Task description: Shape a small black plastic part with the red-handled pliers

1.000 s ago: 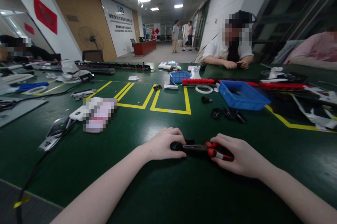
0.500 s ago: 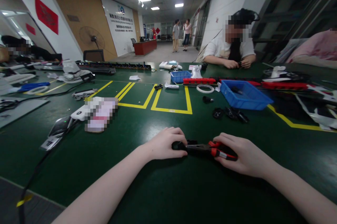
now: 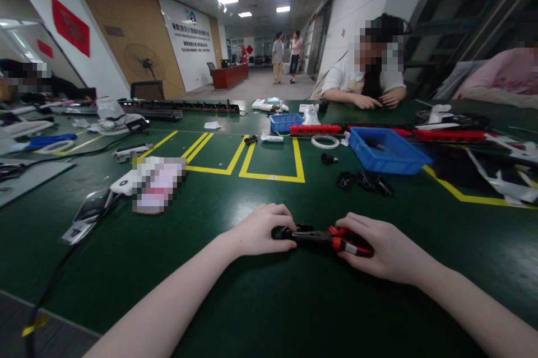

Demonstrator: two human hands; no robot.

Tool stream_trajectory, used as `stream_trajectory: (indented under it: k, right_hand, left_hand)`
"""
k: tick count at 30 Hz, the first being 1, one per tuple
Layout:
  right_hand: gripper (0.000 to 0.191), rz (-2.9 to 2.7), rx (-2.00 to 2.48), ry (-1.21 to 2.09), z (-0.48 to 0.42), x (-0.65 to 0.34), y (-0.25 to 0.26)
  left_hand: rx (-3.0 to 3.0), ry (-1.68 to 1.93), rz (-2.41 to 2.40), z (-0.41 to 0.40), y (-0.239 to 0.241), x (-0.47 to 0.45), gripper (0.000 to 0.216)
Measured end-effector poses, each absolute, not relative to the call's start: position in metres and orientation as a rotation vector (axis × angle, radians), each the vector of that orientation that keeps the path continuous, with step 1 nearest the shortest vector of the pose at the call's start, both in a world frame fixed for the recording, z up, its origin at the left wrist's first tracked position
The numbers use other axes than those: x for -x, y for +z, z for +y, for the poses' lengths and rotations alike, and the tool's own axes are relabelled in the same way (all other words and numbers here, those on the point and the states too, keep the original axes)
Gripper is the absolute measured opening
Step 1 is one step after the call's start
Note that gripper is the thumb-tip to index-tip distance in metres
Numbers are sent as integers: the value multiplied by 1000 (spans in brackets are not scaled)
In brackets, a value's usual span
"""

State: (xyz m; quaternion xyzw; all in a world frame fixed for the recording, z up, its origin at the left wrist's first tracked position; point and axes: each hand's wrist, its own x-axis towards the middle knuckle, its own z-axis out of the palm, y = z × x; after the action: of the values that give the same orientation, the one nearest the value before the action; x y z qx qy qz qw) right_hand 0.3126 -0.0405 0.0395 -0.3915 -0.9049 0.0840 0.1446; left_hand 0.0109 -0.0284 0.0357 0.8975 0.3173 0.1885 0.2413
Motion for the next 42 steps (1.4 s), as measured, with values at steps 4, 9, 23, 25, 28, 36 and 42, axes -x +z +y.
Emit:
stream_trajectory:
  k: [4, 9, 23, 25, 28, 36, 42]
  right_hand:
    - [34, -2622, 1113, 166, -40, -316, 42]
    - [35, -2624, 1109, 129, -39, -319, 42]
    - [37, -2612, 1013, -57, -37, -320, 38]
    - [38, -2598, 980, -154, -36, -321, 36]
    - [40, -2573, 942, -240, -34, -323, 32]
    - [43, -2526, 875, -402, -33, -327, 31]
    - [41, -2486, 843, -495, -35, -324, 37]
  left_hand:
    - [-2469, 507, 867, -29, 36, -11, 19]
    - [-2471, 500, 869, -29, 36, -11, 19]
    - [-2483, 521, 866, -29, 34, -13, 18]
    - [-2485, 531, 880, -29, 34, -14, 17]
    - [-2483, 537, 886, -29, 33, -15, 17]
    - [-2496, 533, 902, -30, 34, -15, 17]
    - [-2496, 549, 900, -30, 33, -16, 15]
